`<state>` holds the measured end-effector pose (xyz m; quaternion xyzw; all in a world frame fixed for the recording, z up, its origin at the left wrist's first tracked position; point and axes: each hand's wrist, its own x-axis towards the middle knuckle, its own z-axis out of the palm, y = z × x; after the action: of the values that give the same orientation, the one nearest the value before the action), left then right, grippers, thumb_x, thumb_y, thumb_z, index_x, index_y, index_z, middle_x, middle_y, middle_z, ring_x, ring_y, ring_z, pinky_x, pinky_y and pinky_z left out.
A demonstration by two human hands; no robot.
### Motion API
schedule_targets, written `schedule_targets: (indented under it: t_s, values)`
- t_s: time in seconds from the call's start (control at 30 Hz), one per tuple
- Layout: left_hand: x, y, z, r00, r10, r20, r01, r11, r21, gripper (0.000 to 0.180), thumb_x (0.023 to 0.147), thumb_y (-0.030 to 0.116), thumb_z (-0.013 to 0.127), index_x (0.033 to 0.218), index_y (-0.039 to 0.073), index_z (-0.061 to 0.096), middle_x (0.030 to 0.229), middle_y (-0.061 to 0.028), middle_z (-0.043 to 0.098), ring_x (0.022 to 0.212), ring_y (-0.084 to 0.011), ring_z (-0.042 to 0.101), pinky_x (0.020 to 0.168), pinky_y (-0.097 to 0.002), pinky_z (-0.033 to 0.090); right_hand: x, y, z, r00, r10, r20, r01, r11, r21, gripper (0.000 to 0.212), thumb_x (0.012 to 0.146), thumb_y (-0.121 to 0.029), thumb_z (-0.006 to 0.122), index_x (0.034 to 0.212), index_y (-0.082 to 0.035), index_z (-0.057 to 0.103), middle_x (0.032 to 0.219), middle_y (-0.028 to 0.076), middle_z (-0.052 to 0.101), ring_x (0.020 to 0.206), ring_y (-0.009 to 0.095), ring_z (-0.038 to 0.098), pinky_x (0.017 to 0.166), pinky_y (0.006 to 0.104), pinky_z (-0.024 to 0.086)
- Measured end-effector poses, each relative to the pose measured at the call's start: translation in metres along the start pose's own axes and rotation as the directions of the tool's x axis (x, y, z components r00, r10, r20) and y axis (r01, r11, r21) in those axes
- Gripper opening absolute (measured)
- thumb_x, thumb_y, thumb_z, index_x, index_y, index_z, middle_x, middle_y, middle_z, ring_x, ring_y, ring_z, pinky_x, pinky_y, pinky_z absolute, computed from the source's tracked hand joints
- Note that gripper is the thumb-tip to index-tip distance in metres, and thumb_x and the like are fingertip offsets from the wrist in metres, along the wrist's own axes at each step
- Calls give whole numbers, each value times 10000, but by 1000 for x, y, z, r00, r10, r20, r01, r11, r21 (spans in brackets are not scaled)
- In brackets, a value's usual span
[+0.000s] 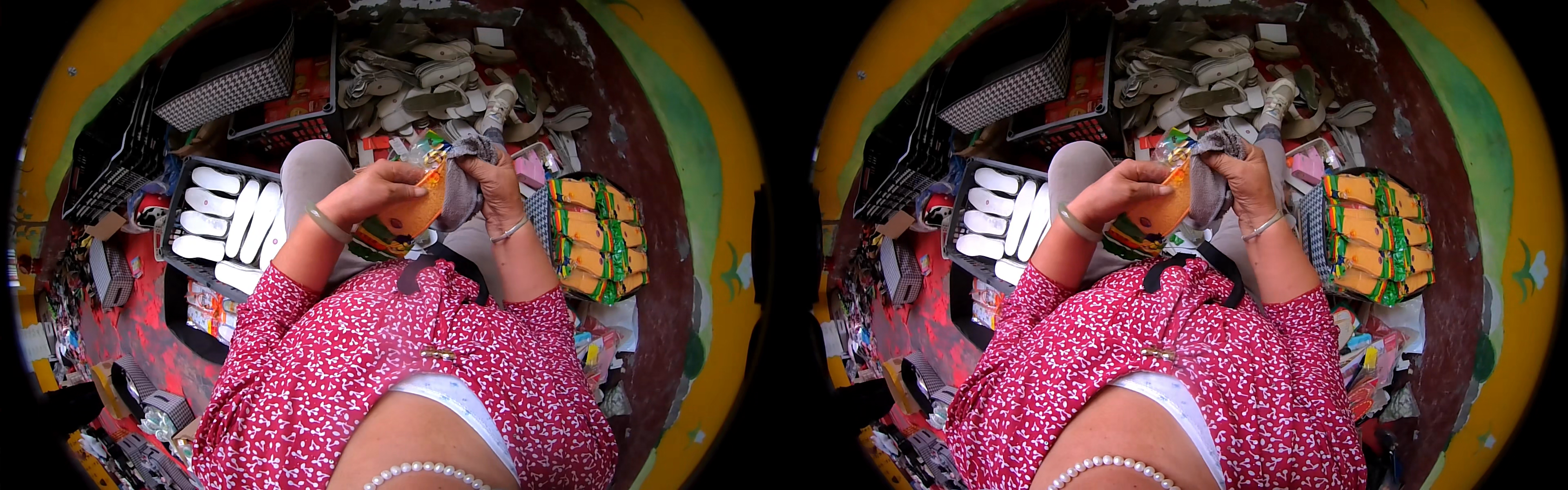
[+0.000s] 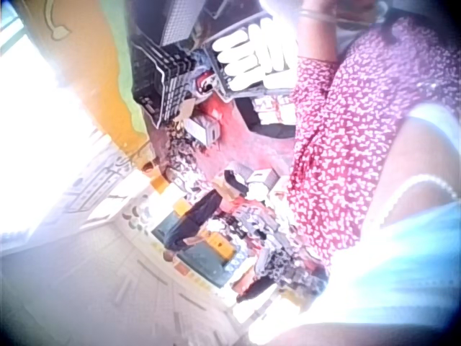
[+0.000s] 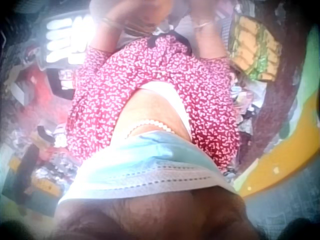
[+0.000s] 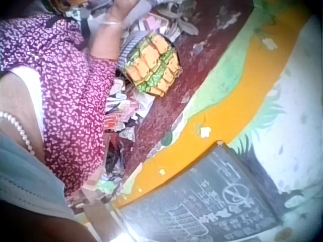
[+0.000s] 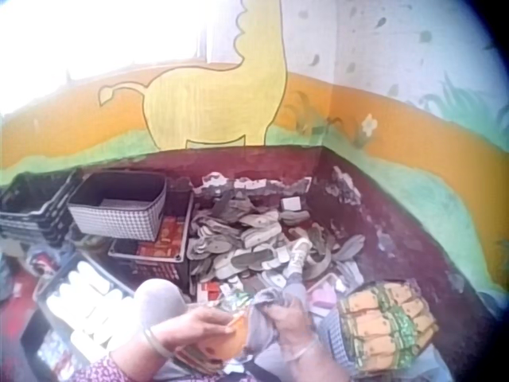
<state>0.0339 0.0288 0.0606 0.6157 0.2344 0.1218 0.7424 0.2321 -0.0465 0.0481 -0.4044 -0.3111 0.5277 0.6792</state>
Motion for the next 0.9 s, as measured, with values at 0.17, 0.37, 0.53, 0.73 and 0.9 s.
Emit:
schedule_targets:
  t_s: [0.17,0.37,0.53,0.73,0.9]
  values:
    - [3,-3,8,999,-32,-8,33,998,44,244,850,117,611,1024,-54,614,907,-28,630,795,-88,577,721,-223,466,0,9,12,980,-31,-196,26,999,-24,204,773,-93,701,943,3,640,843,45,653,731,115,613,641,222,484]
    - [-4,8,7,996,-92,-19,90,991,-101,278,852,124,606,1064,-56,603,921,-47,637,814,-101,595,739,-228,475,5,12,-29,954,85,-287,-98,995,-31,380,820,-345,667,991,-10,614,905,75,647,786,150,618,688,273,496]
    - [-7,10,-12,995,-95,-19,94,994,-58,298,848,105,609,1094,-63,590,943,-57,638,838,-107,596,767,-236,475,10,-29,-52,997,-9,79,0,993,117,547,792,-468,647,1103,-26,565,1062,78,604,953,166,579,818,303,468]
    - [3,20,-1,990,-92,105,44,919,391,249,863,118,589,1062,-31,608,917,-37,633,847,-79,535,767,-244,442,10,-26,2,907,245,343,-18,835,-549,258,790,-128,670,1009,2,624,898,6,632,770,42,530,669,198,446]
    - [8,15,-7,987,-90,136,-8,806,592,258,851,141,600,1059,-11,610,917,-82,633,831,-111,550,758,-268,446,7,-6,3,942,255,220,-123,869,-480,164,819,-106,629,933,10,653,838,-3,636,730,44,537,645,201,443]
